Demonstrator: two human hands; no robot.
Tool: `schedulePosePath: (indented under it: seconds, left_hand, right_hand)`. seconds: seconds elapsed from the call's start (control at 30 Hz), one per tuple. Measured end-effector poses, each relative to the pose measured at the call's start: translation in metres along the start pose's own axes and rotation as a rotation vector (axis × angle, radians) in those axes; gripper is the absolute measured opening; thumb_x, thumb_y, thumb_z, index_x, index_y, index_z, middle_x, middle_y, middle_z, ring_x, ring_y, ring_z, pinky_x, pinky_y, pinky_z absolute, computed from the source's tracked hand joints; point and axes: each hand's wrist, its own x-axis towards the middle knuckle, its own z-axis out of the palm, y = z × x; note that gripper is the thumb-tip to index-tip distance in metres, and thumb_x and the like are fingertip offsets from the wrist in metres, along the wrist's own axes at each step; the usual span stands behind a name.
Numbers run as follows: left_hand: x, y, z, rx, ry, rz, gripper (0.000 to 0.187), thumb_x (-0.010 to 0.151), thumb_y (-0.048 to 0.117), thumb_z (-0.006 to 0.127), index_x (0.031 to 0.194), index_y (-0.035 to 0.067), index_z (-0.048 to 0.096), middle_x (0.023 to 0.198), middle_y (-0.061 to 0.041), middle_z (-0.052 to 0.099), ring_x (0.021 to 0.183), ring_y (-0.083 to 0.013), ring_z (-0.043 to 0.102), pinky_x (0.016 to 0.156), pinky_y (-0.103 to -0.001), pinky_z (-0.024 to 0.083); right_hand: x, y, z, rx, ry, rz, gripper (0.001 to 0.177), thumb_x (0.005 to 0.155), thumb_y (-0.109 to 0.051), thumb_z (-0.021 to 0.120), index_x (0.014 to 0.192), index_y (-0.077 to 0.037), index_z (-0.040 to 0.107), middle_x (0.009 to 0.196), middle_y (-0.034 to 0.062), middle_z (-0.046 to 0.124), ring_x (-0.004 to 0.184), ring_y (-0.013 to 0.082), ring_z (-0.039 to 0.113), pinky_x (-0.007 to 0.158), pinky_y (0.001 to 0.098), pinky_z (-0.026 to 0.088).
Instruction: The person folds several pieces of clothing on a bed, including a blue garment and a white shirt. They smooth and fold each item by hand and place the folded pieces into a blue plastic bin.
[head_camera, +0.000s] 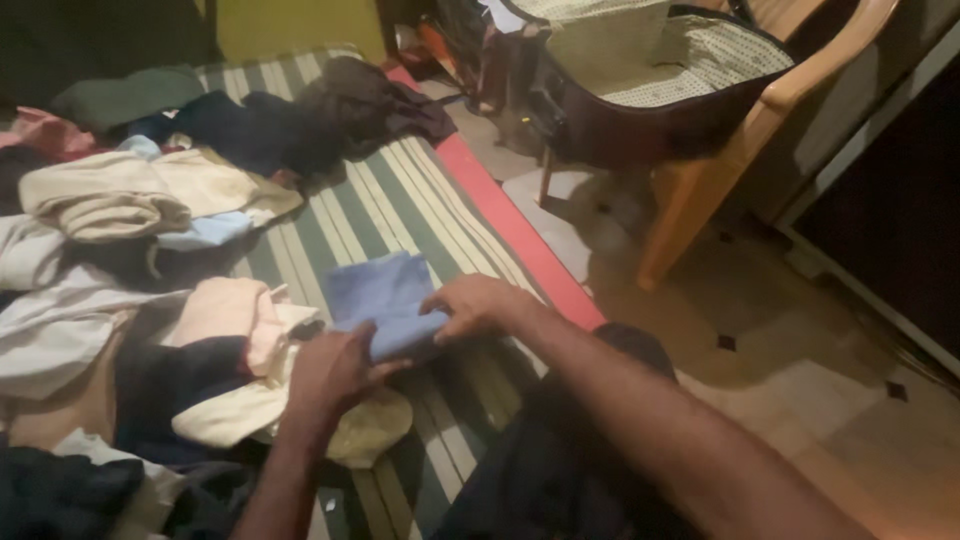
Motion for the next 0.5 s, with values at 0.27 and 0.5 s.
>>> schedulePosePath:
  seconds: [0.27, 0.5]
  left_hand:
    - [0.023, -0.029, -0.010, -0.414, 0.099, -0.308, 0.093, 0.058, 0.071, 0.087, 0.115, 0.001, 0.067, 0.094, -0.022, 0.076, 0.088, -0.0335, 0.077, 0.080, -0.041, 0.061]
    - [0.042, -0.046, 0.019, -0.615, 0.344, -0.426, 0.086, 0.057, 0.068, 0.087, 0.110, 0.002, 0.071, 0.103, -0.023, 0.075, 0.096, -0.0327, 0.074, 0.084, -0.040, 0.058]
  right_hand:
    - [0.003, 0.020, -0.026, 0.407, 0.132, 0.190, 0.092, 0.063, -0.054, 0.086, 0.141, -0.014, 0.057, 0.140, 0.0130, 0.062, 0.127, 0.0274, 0.060, 0.100, 0.0415, 0.053]
    - [-0.022, 0.033, 0.019, 1.013, 0.546, 0.221, 0.104, 0.065, -0.044, 0.093, 0.151, -0.006, 0.046, 0.138, 0.0152, 0.062, 0.130, 0.0266, 0.059, 0.109, 0.0397, 0.048]
